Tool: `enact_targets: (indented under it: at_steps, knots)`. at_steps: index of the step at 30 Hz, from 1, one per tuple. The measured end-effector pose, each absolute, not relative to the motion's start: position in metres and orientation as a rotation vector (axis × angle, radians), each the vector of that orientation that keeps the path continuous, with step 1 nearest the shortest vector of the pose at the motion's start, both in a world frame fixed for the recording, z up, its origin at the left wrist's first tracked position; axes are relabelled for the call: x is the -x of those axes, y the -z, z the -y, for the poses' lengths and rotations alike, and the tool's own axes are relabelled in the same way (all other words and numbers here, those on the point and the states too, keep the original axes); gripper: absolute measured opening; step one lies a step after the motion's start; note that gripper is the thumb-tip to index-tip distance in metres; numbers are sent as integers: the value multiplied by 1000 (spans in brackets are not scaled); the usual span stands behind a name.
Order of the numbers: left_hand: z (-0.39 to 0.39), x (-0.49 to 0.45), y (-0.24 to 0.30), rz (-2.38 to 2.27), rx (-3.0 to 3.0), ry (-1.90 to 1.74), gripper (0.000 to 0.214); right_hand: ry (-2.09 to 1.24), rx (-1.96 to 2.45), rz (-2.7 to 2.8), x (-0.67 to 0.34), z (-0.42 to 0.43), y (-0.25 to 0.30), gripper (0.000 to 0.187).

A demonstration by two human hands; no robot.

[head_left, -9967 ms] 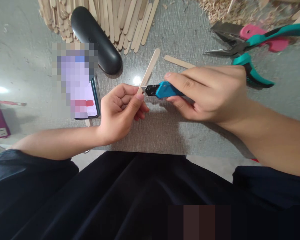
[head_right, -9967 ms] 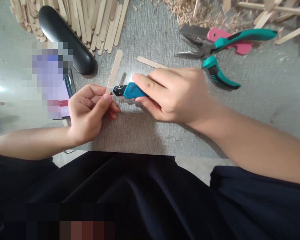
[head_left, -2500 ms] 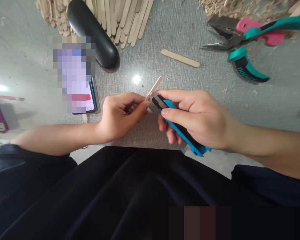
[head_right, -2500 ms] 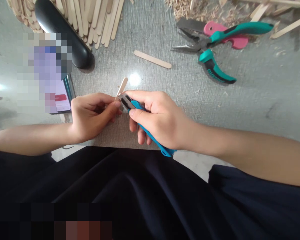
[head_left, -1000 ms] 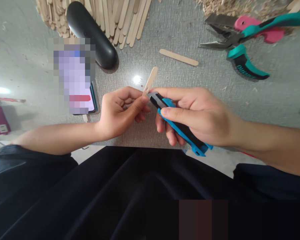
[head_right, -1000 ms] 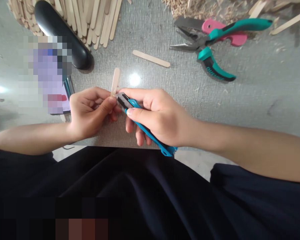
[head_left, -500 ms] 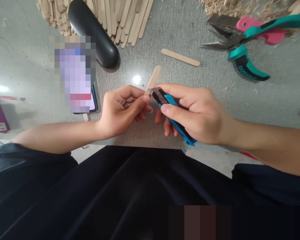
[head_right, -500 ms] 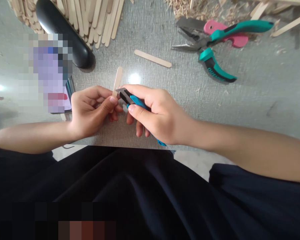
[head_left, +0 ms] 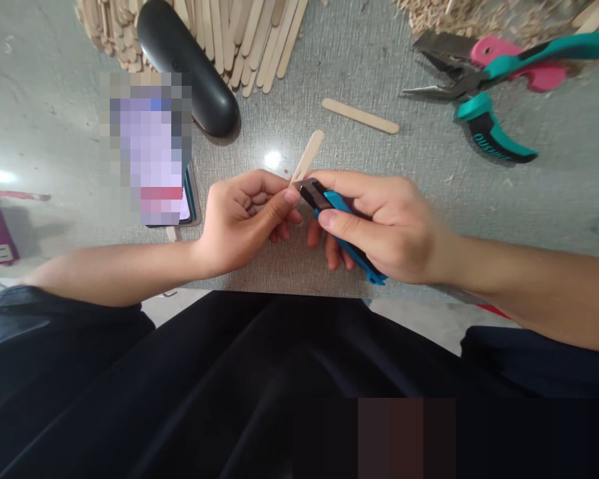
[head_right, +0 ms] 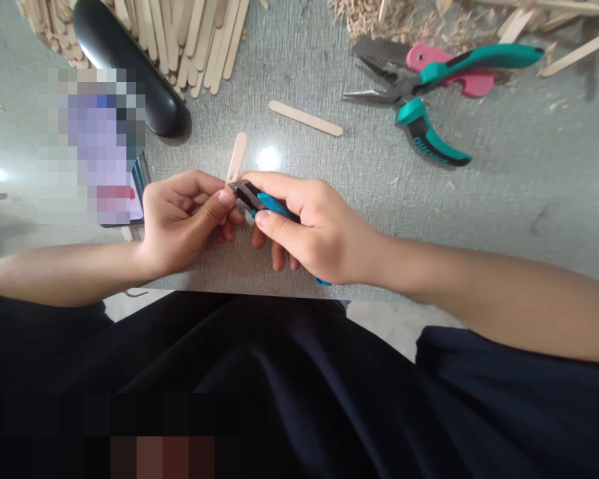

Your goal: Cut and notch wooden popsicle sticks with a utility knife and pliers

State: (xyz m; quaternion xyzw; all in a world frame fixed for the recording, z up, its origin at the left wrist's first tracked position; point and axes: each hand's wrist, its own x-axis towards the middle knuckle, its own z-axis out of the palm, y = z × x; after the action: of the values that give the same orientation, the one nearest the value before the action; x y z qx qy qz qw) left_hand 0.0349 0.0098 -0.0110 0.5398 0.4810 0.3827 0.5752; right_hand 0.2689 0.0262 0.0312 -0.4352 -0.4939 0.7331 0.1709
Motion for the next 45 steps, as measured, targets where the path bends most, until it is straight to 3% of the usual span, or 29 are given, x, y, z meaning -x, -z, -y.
enact_targets:
  at_steps: [4,10,23,29,36,45]
  knots:
    - [-10,-35,11,-1127,-1260,-883,64,-2031,1282,1352,-269,-26,-30,37]
    - [-10,-35,11,-1102,-1252,-921,61,-2092,1263,1391,-268,-27,-34,27]
    - [-10,-35,11,-1140,-1267,-867,65,-2197,1167,1227,-270,-31,-21,42]
    - [-11,-35,11,-1137,-1252,-898,61,-2092,1213,1220,-269,-31,-22,33]
    - [-10,-36,15,-1136,-1242,-910,61,-2214,1109,1279,-270,-35,-17,39]
    - [-10,-40,16,-1110,-1162,-956,66,-1996,1144,1306,-271,-44,-16,33]
